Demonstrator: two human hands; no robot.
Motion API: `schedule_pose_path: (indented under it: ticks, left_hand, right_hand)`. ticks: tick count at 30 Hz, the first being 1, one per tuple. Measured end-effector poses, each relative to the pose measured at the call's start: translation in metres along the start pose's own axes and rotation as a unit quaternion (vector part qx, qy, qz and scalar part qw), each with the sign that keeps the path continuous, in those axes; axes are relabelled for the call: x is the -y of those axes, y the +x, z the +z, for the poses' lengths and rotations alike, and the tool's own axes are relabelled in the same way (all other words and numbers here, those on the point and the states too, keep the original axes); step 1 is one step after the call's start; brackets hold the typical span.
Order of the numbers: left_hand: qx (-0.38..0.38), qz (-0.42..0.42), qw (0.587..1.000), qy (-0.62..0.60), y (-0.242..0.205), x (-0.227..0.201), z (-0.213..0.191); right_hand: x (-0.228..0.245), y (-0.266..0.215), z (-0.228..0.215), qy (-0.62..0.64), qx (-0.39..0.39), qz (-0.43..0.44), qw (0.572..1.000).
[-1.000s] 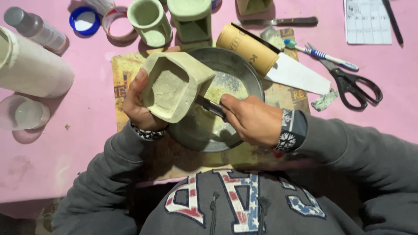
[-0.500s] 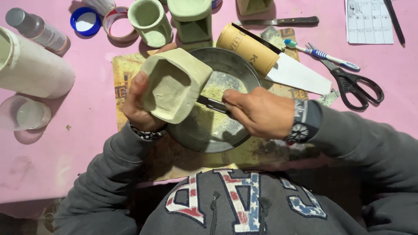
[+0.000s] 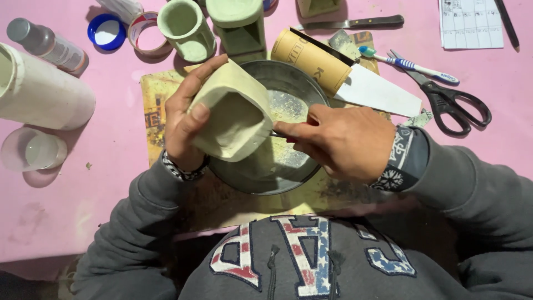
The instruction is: Scraping and cleaning excess material from a small clay object using a utility knife.
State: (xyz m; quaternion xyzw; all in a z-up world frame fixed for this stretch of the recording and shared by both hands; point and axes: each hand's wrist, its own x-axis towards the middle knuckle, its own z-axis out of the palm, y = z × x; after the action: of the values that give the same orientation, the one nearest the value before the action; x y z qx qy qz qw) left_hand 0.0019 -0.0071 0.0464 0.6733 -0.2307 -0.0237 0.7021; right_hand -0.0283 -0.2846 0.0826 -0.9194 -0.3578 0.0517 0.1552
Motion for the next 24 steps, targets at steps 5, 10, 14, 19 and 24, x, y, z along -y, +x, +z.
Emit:
schedule_pose_path:
  ticks: [5,10,14,19,24]
  left_hand:
    - [0.013,-0.037,0.992,-0.117,0.004,0.002,0.005]
    - [0.011,-0.032,0.996,-0.086,0.009,0.000,0.003]
    - [0.029,-0.069,0.985,-0.155,0.014,0.001,0.005]
    - [0.019,-0.063,0.986,-0.151,0.013,0.011,-0.002]
    - [-0.017,-0.174,0.913,-0.368,0.023,0.026,-0.003]
  right_hand:
    - [-0.004,0.005,0.003,0.032,0.023,-0.002,0.999]
    - [-0.018,0.004,-0.004,0.047,0.071,0.015,0.996]
    - [-0.018,0.008,0.009,0.051,0.030,-0.007,0.998]
    - [-0.025,0.003,-0.013,0.035,0.126,0.004,0.991]
    - [-0.021,0.006,-0.003,0.032,0.021,0.004,0.999]
